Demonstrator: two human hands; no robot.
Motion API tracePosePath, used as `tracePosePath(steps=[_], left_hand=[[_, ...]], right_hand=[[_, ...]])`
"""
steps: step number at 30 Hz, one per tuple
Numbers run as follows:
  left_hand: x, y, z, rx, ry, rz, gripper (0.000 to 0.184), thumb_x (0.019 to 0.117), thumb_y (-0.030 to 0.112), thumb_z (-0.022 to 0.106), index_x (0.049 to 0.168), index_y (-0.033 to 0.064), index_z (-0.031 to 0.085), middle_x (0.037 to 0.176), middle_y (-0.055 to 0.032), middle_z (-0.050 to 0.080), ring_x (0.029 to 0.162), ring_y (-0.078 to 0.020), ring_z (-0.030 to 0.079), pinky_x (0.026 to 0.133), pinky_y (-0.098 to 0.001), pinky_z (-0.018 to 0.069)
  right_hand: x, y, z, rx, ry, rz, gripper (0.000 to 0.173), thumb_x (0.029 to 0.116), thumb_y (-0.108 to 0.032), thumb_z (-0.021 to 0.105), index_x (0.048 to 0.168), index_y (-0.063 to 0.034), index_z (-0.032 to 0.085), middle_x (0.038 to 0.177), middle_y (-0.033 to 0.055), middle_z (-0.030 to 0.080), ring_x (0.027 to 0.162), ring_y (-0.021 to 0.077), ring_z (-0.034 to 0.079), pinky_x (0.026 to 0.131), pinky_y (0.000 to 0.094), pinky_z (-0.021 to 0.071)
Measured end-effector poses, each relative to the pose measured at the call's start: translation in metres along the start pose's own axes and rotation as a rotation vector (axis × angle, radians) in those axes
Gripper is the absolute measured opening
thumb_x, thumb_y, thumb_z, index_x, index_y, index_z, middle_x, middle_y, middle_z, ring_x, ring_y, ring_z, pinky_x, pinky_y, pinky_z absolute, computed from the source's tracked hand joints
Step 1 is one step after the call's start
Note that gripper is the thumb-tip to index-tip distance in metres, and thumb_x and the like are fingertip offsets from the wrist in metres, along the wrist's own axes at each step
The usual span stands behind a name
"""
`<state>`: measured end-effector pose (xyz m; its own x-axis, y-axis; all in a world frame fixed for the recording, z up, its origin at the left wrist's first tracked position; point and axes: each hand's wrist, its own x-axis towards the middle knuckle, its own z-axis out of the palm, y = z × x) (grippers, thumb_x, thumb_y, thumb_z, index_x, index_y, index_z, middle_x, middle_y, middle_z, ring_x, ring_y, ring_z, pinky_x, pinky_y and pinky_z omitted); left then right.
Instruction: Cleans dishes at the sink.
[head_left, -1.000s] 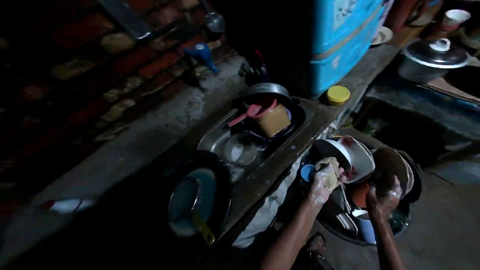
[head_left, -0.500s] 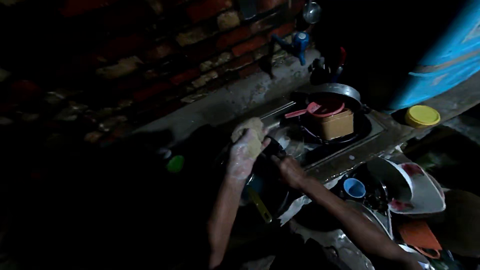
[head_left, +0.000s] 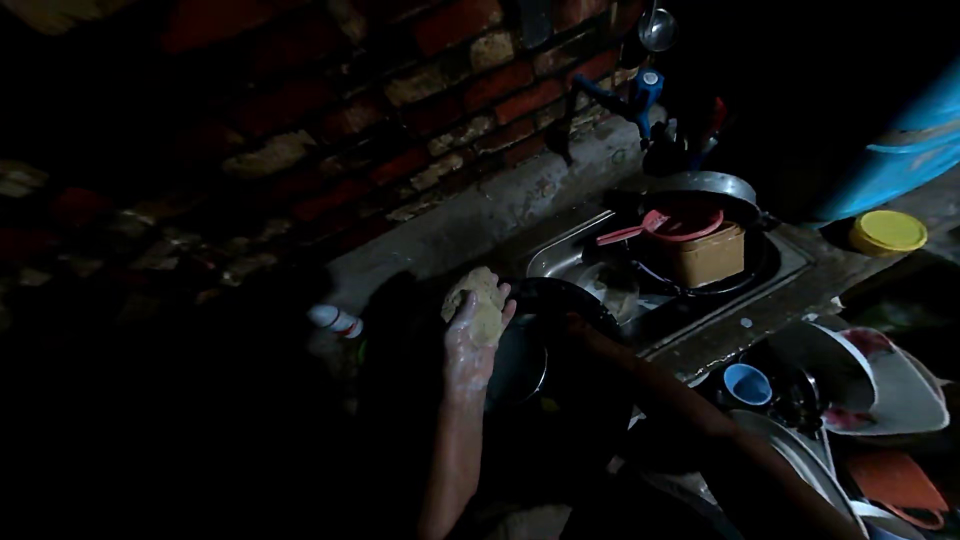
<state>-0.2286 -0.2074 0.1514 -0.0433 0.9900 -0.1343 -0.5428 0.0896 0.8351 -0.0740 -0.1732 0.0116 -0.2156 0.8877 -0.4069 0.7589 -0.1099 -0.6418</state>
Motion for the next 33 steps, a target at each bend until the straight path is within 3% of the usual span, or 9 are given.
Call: tracePosePath(steps=[3, 6, 9, 12, 15, 18, 26, 30, 33], left_hand=[[0.002, -0.002, -0.003, 0.025, -0.017, 0.007, 0.031, 0.1106, 0.016, 0.033, 0.134, 0.0058, 0.051, 0.12, -0.0138, 0.069, 0.104, -0.0255, 0.071, 0.084, -0.039, 0.0616], [0.004, -0.003, -0.005, 0.013, 0.007, -0.018, 0.03, 0.111, 0.016, 0.033, 0.131, 0.005, 0.052, 0.118, -0.0135, 0.069, 0.103, -0.0249, 0.071, 0.083, -0.0384, 0.0615], [0.006, -0.005, -0.006, -0.001, 0.045, -0.051, 0.029, 0.1115, 0.016, 0.033, 0.13, 0.0044, 0.053, 0.116, -0.0134, 0.069, 0.101, -0.0244, 0.072, 0.081, -0.0381, 0.0616], [0.011, -0.008, -0.014, -0.007, 0.012, -0.042, 0.03, 0.1113, 0.016, 0.033, 0.13, 0.0046, 0.053, 0.118, -0.0141, 0.069, 0.104, -0.0257, 0.071, 0.082, -0.0398, 0.0621], [0.013, -0.009, -0.016, 0.023, 0.024, -0.033, 0.03, 0.112, 0.017, 0.032, 0.131, 0.0047, 0.052, 0.117, -0.0132, 0.069, 0.103, -0.0245, 0.071, 0.084, -0.0395, 0.0613], [0.015, -0.009, -0.02, 0.034, 0.039, -0.021, 0.03, 0.1117, 0.018, 0.033, 0.13, 0.0059, 0.053, 0.116, -0.0138, 0.07, 0.103, -0.0255, 0.072, 0.083, -0.0411, 0.0617], [0.02, 0.012, -0.033, 0.045, 0.066, 0.114, 0.032, 0.1124, 0.022, 0.031, 0.134, 0.007, 0.05, 0.118, -0.0133, 0.069, 0.103, -0.0254, 0.072, 0.083, -0.0411, 0.0619], [0.028, 0.022, -0.043, 0.013, 0.066, 0.149, 0.033, 0.1124, 0.025, 0.031, 0.134, 0.0088, 0.05, 0.118, -0.0113, 0.069, 0.105, -0.0254, 0.071, 0.082, -0.0421, 0.0619], [0.036, 0.024, -0.053, 0.001, 0.017, 0.175, 0.034, 0.1121, 0.026, 0.028, 0.134, 0.0098, 0.049, 0.119, -0.0099, 0.069, 0.107, -0.0257, 0.071, 0.084, -0.0427, 0.0619]], right_hand=[[0.004, 0.003, -0.002, 0.262, 0.06, 0.101, 0.046, 0.1026, -0.027, 0.061, 0.136, 0.0044, 0.057, 0.139, 0.025, 0.058, 0.131, 0.0359, 0.055, 0.112, 0.0493, 0.0416], [-0.002, 0.002, -0.009, 0.514, 0.057, 0.105, 0.044, 0.105, -0.022, 0.058, 0.138, 0.0072, 0.052, 0.134, 0.0268, 0.058, 0.122, 0.0327, 0.059, 0.106, 0.0444, 0.0458], [-0.012, -0.004, -0.015, 0.552, 0.015, 0.1, 0.039, 0.1062, -0.025, 0.056, 0.13, 0.006, 0.059, 0.125, 0.0232, 0.063, 0.11, 0.0275, 0.062, 0.099, 0.0429, 0.0478], [-0.021, -0.012, -0.016, 0.579, 0.142, 0.015, 0.031, 0.1024, -0.02, 0.06, 0.122, 0.0031, 0.063, 0.111, 0.0173, 0.067, 0.097, 0.0213, 0.064, 0.09, 0.0394, 0.0522], [-0.033, -0.031, -0.033, 0.457, 0.218, -0.046, 0.031, 0.1006, -0.019, 0.061, 0.121, 0.0041, 0.065, 0.115, 0.0214, 0.067, 0.107, 0.0297, 0.065, 0.096, 0.0479, 0.0512], [-0.048, -0.055, -0.051, 0.263, 0.189, -0.049, 0.027, 0.0963, -0.017, 0.065, 0.114, 0.0031, 0.067, 0.113, 0.0227, 0.067, 0.107, 0.0353, 0.065, 0.094, 0.0539, 0.0505], [-0.094, -0.088, -0.078, 0.028, 0.174, -0.146, 0.03, 0.0941, -0.014, 0.066, 0.121, -0.0005, 0.067, 0.12, 0.0222, 0.067, 0.117, 0.0369, 0.063, 0.1, 0.0542, 0.0483], [-0.108, -0.09, -0.083, -0.032, 0.265, -0.294, 0.029, 0.0927, -0.012, 0.067, 0.119, 0.0007, 0.068, 0.113, 0.023, 0.069, 0.111, 0.0394, 0.065, 0.097, 0.0567, 0.049], [-0.124, -0.087, -0.088, -0.025, 0.378, -0.393, 0.036, 0.0917, -0.011, 0.066, 0.126, -0.0005, 0.068, 0.114, 0.0225, 0.07, 0.11, 0.039, 0.066, 0.096, 0.0554, 0.0499]])
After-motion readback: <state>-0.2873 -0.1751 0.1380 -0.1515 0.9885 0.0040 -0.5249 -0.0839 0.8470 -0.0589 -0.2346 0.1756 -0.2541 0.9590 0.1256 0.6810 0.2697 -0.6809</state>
